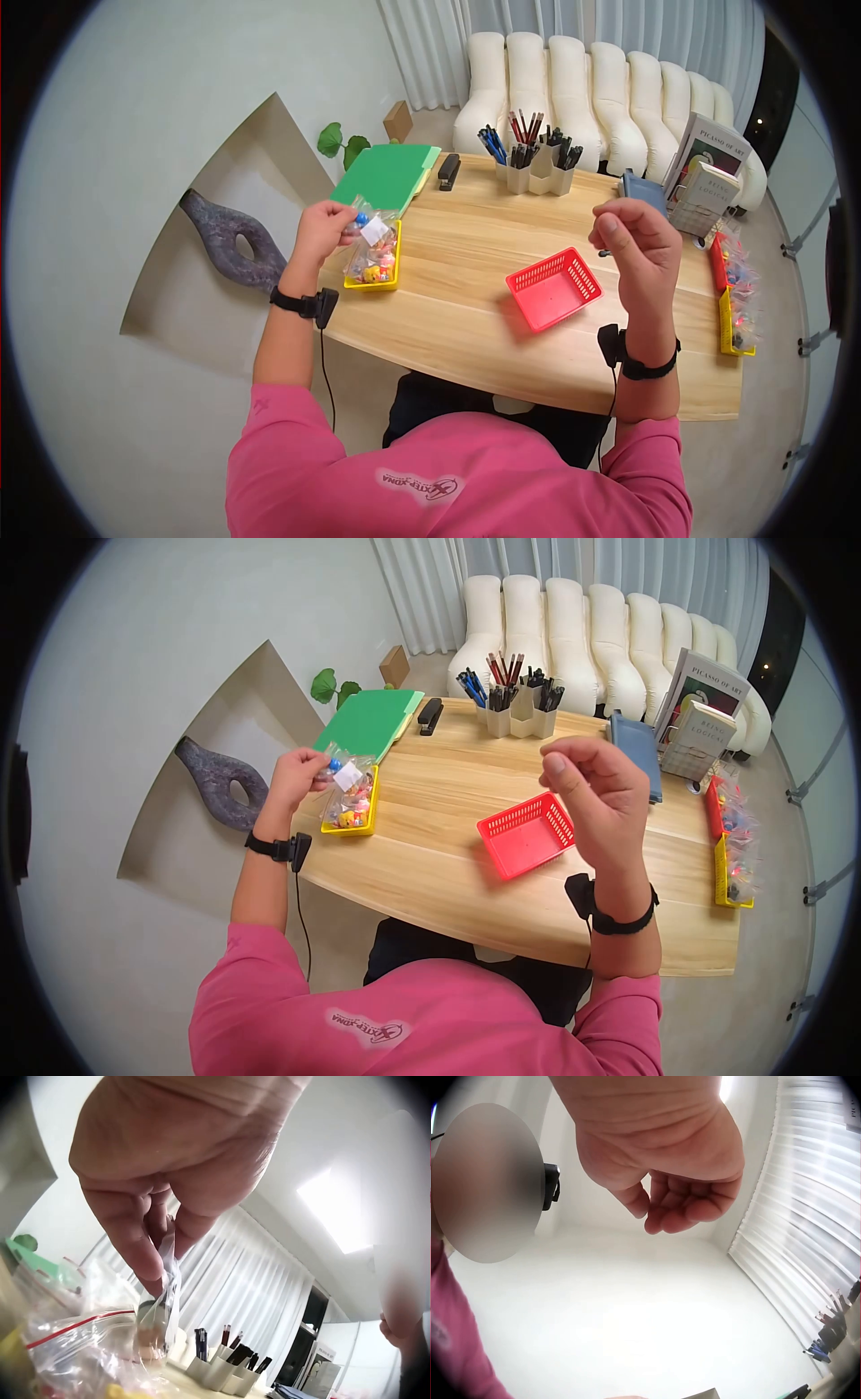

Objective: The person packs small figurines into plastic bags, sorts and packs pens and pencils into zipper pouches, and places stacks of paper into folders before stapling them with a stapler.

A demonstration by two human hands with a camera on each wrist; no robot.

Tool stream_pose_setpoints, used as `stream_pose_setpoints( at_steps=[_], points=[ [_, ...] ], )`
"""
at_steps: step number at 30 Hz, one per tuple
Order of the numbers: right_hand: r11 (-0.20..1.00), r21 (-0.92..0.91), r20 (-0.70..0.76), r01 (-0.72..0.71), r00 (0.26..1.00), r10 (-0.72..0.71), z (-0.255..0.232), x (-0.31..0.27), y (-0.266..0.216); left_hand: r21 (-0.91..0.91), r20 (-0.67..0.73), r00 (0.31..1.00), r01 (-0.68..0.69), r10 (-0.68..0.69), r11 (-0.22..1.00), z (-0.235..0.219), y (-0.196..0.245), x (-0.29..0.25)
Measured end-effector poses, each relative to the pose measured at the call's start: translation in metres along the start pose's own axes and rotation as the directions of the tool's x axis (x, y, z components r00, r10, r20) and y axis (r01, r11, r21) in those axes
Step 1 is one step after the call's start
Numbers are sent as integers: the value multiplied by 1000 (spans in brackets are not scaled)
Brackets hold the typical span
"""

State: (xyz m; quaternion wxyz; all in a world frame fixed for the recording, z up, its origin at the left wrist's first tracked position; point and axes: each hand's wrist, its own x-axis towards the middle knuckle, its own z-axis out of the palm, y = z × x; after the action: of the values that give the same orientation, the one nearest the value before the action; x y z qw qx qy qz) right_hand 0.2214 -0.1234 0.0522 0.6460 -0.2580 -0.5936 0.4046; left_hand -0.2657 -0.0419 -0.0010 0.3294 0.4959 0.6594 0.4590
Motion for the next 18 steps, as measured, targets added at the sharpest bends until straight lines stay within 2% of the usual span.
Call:
stream_pose_setpoints(
  at_steps=[3,5,6,7,8,9,10,11,12,13,15,16,17,18],
  points=[
    [1000,-3,29,-24,999,24,9,-13,-14,8,2,997,71,-71,997,-8,-27,0],
    [990,85,83,-113,991,105,20,-29,-31,231,44,996,-84,76,969,-10,-45,7],
    [975,156,145,-159,980,137,28,-39,-45,223,66,996,-80,67,971,-10,-48,8],
    [944,243,252,-224,954,162,34,-48,-59,376,30,986,-164,164,912,-9,-47,7],
    [938,245,382,-246,914,140,39,-53,-71,518,17,964,-236,266,822,-7,-47,7],
    [940,223,486,-260,865,124,48,-55,-86,525,35,963,-247,269,815,-8,-47,10],
    [967,167,614,-190,788,49,53,-52,-98,534,63,962,-257,265,805,-10,-49,13],
    [982,161,616,-103,787,-18,66,-55,-108,555,97,959,-273,265,785,-12,-51,16],
    [982,187,650,21,747,-140,75,-54,-112,575,124,956,-289,267,765,-12,-51,18],
    [985,173,634,-14,767,-100,78,-66,-109,571,160,959,-284,235,770,-12,-50,15],
    [899,437,591,28,744,-310,85,-87,-95,518,129,977,-211,168,829,-12,-48,16],
    [901,433,595,13,747,-296,87,-95,-79,515,131,979,-200,153,834,-10,-52,16],
    [839,452,437,303,745,-505,88,-102,-58,512,97,971,-237,218,826,-9,-55,17],
    [706,420,274,570,662,-698,92,-103,-46,512,56,957,-273,285,815,-10,-56,16]
  ],
)
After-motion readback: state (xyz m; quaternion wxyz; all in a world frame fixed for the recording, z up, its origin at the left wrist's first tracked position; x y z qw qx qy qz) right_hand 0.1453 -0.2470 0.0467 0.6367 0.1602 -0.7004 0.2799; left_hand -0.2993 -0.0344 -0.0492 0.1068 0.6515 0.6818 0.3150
